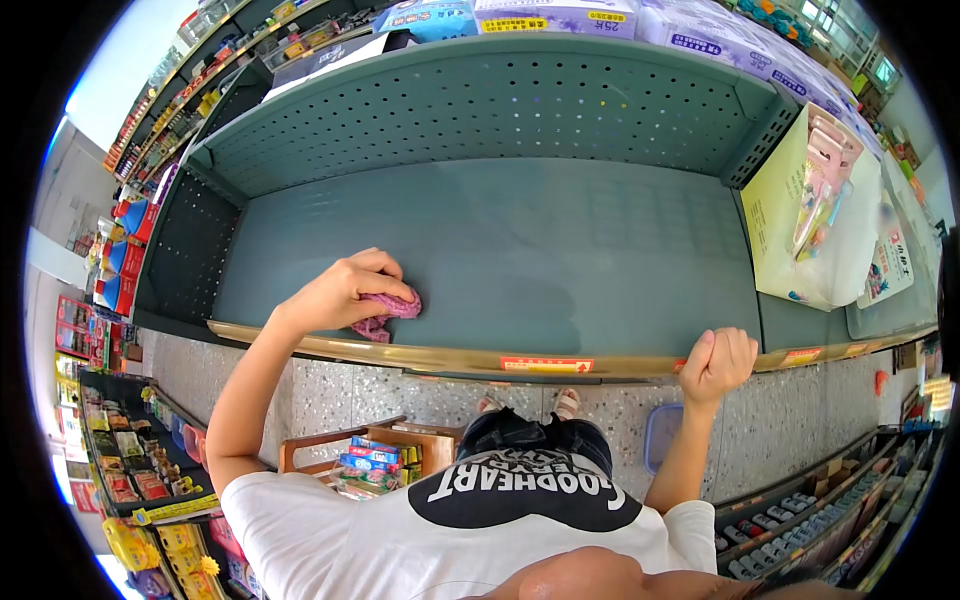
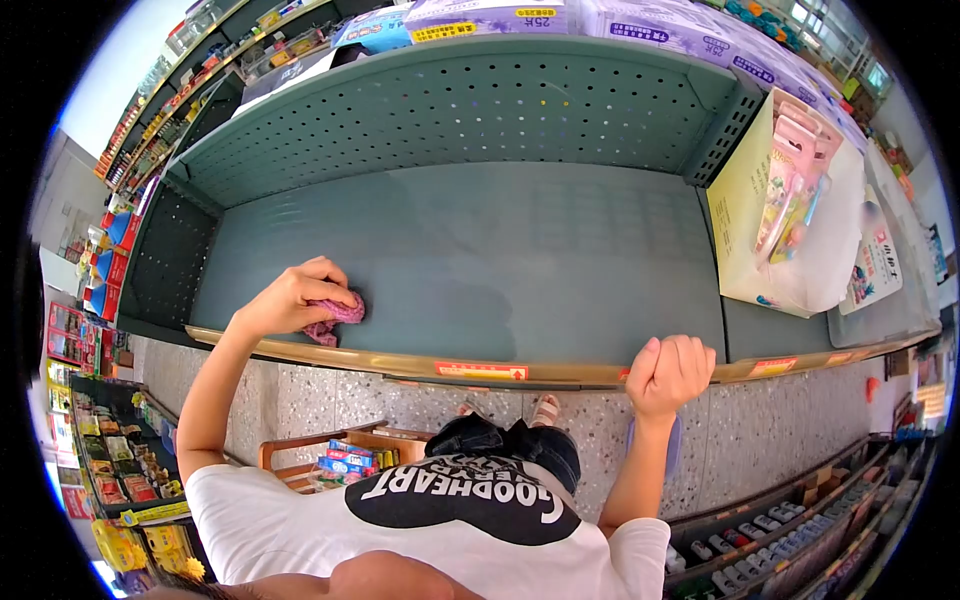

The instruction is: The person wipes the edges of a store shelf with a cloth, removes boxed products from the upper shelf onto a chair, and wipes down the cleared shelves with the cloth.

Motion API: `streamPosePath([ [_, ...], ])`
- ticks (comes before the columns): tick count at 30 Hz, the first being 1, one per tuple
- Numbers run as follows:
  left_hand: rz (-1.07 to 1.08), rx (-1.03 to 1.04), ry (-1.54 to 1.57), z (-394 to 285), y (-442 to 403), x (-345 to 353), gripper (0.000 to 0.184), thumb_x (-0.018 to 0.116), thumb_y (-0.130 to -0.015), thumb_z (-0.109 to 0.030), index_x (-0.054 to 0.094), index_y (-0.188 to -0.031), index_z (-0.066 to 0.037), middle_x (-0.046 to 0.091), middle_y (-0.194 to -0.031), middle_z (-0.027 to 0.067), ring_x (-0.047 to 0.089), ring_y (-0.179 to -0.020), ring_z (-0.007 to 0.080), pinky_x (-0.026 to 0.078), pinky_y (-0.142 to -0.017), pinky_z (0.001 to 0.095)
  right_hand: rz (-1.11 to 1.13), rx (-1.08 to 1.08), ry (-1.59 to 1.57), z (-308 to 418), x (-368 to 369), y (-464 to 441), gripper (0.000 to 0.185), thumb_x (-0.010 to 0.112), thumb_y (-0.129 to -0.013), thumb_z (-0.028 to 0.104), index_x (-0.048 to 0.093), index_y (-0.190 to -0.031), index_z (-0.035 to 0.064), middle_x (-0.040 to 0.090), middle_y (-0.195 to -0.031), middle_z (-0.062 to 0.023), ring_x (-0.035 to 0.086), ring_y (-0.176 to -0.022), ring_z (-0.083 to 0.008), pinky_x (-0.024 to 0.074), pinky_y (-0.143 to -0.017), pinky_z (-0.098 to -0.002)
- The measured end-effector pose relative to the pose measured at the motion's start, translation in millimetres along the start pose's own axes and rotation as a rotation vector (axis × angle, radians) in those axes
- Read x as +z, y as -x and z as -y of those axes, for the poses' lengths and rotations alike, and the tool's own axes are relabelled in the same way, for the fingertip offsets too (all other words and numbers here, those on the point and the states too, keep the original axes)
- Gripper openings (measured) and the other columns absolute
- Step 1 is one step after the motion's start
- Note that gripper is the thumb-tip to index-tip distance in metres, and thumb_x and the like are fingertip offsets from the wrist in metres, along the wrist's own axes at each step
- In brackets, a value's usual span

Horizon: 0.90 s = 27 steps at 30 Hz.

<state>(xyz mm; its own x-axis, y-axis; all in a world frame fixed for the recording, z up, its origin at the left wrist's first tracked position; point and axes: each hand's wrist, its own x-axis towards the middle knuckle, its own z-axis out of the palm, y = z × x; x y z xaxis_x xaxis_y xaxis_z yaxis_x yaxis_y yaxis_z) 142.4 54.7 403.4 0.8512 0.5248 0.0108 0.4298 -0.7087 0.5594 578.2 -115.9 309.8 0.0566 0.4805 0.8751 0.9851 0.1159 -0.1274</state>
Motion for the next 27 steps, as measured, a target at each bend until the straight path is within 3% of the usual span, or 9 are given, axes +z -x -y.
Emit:
streamPosePath([
  [8, -0.101, 0.057, 0.004, 1, -39, 18, 0.029, 0.074, -0.077, -0.005, 0.075, -0.106, -0.008, 0.062, -0.100, 0.0097, 0.060, -0.093, 0.0284, 0.051, -0.084, 0.0376, 0.009, 0.009, -0.002, 2, -1, -1, 0.019, 0.058, -0.078, 0.004, 0.047, -0.063, 0.0043, 0.046, -0.063, -0.0081, 0.043, -0.055, -0.0266, 0.0298, -0.058, -0.0390],
  [16, -0.009, 0.260, 0.062, -15, -120, 38, 0.025, 0.075, -0.083, -0.012, 0.074, -0.107, -0.009, 0.061, -0.098, 0.0086, 0.059, -0.095, 0.0278, 0.049, -0.087, 0.0387, 0.024, 0.015, -0.009, 2, -4, 0, 0.019, 0.056, -0.082, 0.003, 0.048, -0.064, 0.0034, 0.052, -0.064, -0.0103, 0.046, -0.057, -0.0275, 0.0320, -0.059, -0.0388],
  [20, -0.008, 0.337, 0.055, -27, -151, 52, 0.027, 0.076, -0.080, -0.007, 0.074, -0.107, -0.008, 0.060, -0.101, 0.0080, 0.058, -0.096, 0.0267, 0.049, -0.086, 0.0372, 0.004, 0.019, -0.011, -1, -2, 1, 0.019, 0.058, -0.078, 0.004, 0.048, -0.063, 0.0047, 0.050, -0.064, -0.0085, 0.045, -0.056, -0.0264, 0.0315, -0.058, -0.0383],
  [27, 0.008, 0.302, 0.036, -28, -141, 49, 0.027, 0.075, -0.081, -0.007, 0.073, -0.108, -0.009, 0.060, -0.101, 0.0082, 0.058, -0.098, 0.0272, 0.049, -0.088, 0.0382, 0.000, 0.013, -0.010, -2, -1, 3, 0.018, 0.060, -0.077, 0.005, 0.048, -0.063, 0.0051, 0.048, -0.063, -0.0077, 0.045, -0.056, -0.0259, 0.0312, -0.058, -0.0381],
])
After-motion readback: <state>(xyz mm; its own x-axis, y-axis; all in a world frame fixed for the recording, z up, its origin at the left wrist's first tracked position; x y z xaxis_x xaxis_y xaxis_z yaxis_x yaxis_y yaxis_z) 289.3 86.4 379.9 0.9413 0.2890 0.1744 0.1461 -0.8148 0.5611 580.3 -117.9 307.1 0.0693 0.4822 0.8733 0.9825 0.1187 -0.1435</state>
